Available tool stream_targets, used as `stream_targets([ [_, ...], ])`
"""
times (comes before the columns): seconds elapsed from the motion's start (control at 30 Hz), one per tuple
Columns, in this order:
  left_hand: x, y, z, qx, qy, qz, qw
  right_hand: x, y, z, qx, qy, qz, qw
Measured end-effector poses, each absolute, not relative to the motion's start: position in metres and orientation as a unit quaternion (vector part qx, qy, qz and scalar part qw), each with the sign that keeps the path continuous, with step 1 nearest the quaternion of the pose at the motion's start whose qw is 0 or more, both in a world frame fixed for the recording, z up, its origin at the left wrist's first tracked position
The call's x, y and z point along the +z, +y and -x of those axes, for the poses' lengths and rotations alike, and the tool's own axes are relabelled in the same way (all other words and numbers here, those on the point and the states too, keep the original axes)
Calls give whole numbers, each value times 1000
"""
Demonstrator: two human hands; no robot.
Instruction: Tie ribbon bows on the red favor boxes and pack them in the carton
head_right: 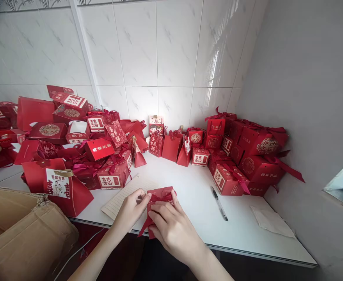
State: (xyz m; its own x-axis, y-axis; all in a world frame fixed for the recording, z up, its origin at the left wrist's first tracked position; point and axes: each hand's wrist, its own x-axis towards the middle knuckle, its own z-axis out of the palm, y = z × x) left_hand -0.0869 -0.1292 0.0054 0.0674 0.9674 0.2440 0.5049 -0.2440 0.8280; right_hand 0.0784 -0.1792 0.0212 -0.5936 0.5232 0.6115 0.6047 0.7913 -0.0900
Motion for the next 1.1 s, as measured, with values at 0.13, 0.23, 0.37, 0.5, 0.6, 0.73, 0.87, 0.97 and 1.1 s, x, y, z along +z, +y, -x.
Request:
stream_targets([
  [0.13, 9, -124, 88, 435, 532, -686, 239, 8, -181, -82, -124, -877, 288, 365],
  [0.23, 21, -128, 83, 466, 474, -735, 134, 5, -183, -82, -139, -870, 282, 380],
  [0.37, 35, -133, 71, 393, 438, -792, 165, 4, -185, -79, -124, -857, 284, 411],
  [0.5, 36, -132, 66, 365, 426, -795, 230, 3, -186, -76, -113, -844, 281, 444],
  [0.6, 31, -131, 66, 376, 427, -782, 255, 1, -185, -76, -112, -841, 273, 453],
  [0.73, 25, -129, 64, 392, 441, -761, 268, -1, -184, -75, -109, -841, 262, 461],
  [0.87, 23, -128, 63, 393, 456, -751, 272, -2, -184, -78, -117, -842, 245, 466],
  [0.97, 23, -127, 63, 390, 458, -748, 281, -3, -186, -82, -121, -846, 234, 464],
  [1.1, 22, -126, 63, 387, 457, -744, 296, -1, -188, -82, -124, -851, 221, 459],
])
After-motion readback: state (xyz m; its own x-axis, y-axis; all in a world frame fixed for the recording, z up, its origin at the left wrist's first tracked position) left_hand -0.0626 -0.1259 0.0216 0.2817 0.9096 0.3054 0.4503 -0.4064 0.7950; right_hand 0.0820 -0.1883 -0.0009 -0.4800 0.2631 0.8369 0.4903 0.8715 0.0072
